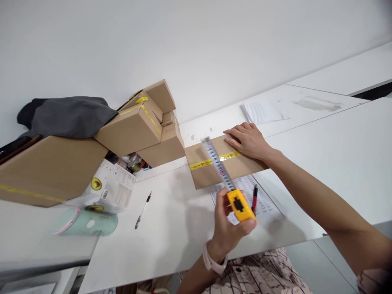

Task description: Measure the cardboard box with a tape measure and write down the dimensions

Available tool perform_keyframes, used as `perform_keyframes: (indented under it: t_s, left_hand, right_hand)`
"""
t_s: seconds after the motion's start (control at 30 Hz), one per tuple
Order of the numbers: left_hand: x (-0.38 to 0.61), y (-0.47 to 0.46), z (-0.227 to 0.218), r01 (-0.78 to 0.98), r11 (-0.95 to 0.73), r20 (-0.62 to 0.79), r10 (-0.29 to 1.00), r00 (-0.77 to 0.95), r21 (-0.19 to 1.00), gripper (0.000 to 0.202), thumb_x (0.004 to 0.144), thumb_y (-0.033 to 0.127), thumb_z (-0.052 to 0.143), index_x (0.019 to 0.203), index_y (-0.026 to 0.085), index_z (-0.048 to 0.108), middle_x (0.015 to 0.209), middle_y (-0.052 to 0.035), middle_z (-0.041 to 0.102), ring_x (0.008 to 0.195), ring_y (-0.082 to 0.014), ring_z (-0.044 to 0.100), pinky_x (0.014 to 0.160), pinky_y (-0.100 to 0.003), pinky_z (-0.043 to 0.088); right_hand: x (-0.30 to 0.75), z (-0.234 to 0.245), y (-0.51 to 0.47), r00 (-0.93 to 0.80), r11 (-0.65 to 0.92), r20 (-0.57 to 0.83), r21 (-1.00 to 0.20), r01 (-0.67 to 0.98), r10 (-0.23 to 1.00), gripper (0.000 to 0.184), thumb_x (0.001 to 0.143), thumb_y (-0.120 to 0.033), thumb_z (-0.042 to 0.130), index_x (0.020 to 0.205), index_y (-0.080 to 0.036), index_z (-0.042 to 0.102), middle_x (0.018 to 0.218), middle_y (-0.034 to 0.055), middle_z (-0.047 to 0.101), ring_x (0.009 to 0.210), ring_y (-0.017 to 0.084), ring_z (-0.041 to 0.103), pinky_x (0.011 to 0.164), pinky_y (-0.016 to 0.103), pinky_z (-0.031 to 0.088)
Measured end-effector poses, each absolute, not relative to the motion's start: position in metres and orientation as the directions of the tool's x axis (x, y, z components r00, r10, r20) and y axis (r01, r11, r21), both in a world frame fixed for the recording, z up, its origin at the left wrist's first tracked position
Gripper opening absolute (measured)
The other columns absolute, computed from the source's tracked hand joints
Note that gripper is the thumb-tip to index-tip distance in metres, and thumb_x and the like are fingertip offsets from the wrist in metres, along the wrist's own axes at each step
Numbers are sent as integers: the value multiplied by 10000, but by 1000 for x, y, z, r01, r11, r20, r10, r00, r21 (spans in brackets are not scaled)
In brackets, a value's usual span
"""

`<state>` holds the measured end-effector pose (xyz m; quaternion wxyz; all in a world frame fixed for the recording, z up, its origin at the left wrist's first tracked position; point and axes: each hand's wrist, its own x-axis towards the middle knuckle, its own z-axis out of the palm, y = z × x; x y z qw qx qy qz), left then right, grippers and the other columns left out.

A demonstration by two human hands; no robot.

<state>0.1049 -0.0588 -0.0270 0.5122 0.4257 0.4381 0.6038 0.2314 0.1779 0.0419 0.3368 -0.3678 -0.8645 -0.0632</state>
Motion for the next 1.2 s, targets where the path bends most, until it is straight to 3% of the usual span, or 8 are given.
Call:
perform_keyframes:
  t_s: [0.13, 0.27, 0.37, 0.5, 0.9, 1.03, 1.1, 1.2]
  left_hand:
    - [57, -88, -26, -126, -357, 270, 856, -441, 926, 814, 649, 454, 905, 1339, 273, 513, 1281, -124, 676, 1105, -291, 692, 870, -368, 591]
    - [19, -88, -29, -122, -383, 240, 766, -597, 916, 691, 714, 484, 854, 1303, 294, 547, 1210, -98, 717, 1244, -318, 645, 930, -382, 563]
    - [16, -77, -37, -267, -328, 131, 819, -559, 906, 597, 749, 519, 822, 1250, 285, 597, 1205, -92, 713, 1200, -298, 666, 930, -382, 556]
    - [22, -64, -45, -359, -302, 101, 870, -482, 883, 574, 714, 502, 852, 1203, 278, 652, 1148, -60, 712, 1021, -225, 697, 872, -332, 563]
    - [-13, -56, -51, -50, -243, 161, 772, -615, 969, 674, 695, 534, 844, 1235, 244, 563, 1120, -67, 690, 1002, -217, 694, 855, -329, 571]
    - [-12, -83, -32, 231, -251, 340, 740, -580, 940, 726, 720, 444, 857, 1319, 248, 496, 1235, -106, 682, 1146, -272, 685, 921, -381, 577]
    - [-8, -99, -18, 409, -215, 403, 795, -454, 887, 758, 698, 394, 875, 1341, 242, 503, 1272, -122, 676, 1149, -292, 690, 929, -404, 583]
    - [5, -113, -4, 604, -212, 344, 932, -111, 768, 740, 674, 335, 875, 1330, 250, 546, 1242, -100, 699, 1036, -269, 720, 882, -380, 602]
  right_hand:
    - [238, 32, 160, -445, 709, 688, -146, 690, 574, 371, 1012, -463, 481, 1202, -239, 706, 1108, 91, 730, 1057, 291, 578, 1001, 484, 347]
    - [249, 8, 131, -46, 527, 792, -360, 770, 608, 359, 968, -494, 543, 1198, -262, 691, 1257, 105, 668, 1215, 331, 545, 1066, 548, 320]
    - [258, -11, 111, 214, 399, 672, -632, 664, 708, 386, 994, -503, 464, 1255, -287, 649, 1272, 104, 647, 1170, 307, 583, 952, 494, 442]
    - [261, -22, 96, 308, 299, 479, -824, 481, 822, 343, 981, -539, 476, 1107, -272, 650, 972, 49, 688, 823, 227, 623, 761, 401, 496]
    - [214, -56, 99, 212, 435, 541, -809, 395, 814, 303, 998, -456, 427, 1142, -234, 573, 1272, 135, 639, 1166, 272, 618, 974, 457, 498]
    - [223, -44, 86, 147, 472, 595, -744, 473, 790, 279, 979, -461, 509, 1099, -242, 635, 1316, 156, 630, 1287, 333, 544, 1049, 553, 443]
    - [232, -26, 74, 171, 488, 590, -771, 410, 789, 285, 981, -470, 527, 1101, -244, 653, 1253, 153, 659, 1213, 329, 581, 1030, 557, 455]
    - [248, 0, 53, 6, 468, 470, -879, 89, 883, 407, 1023, -547, 426, 1208, -256, 641, 911, 77, 702, 790, 240, 652, 817, 475, 544]
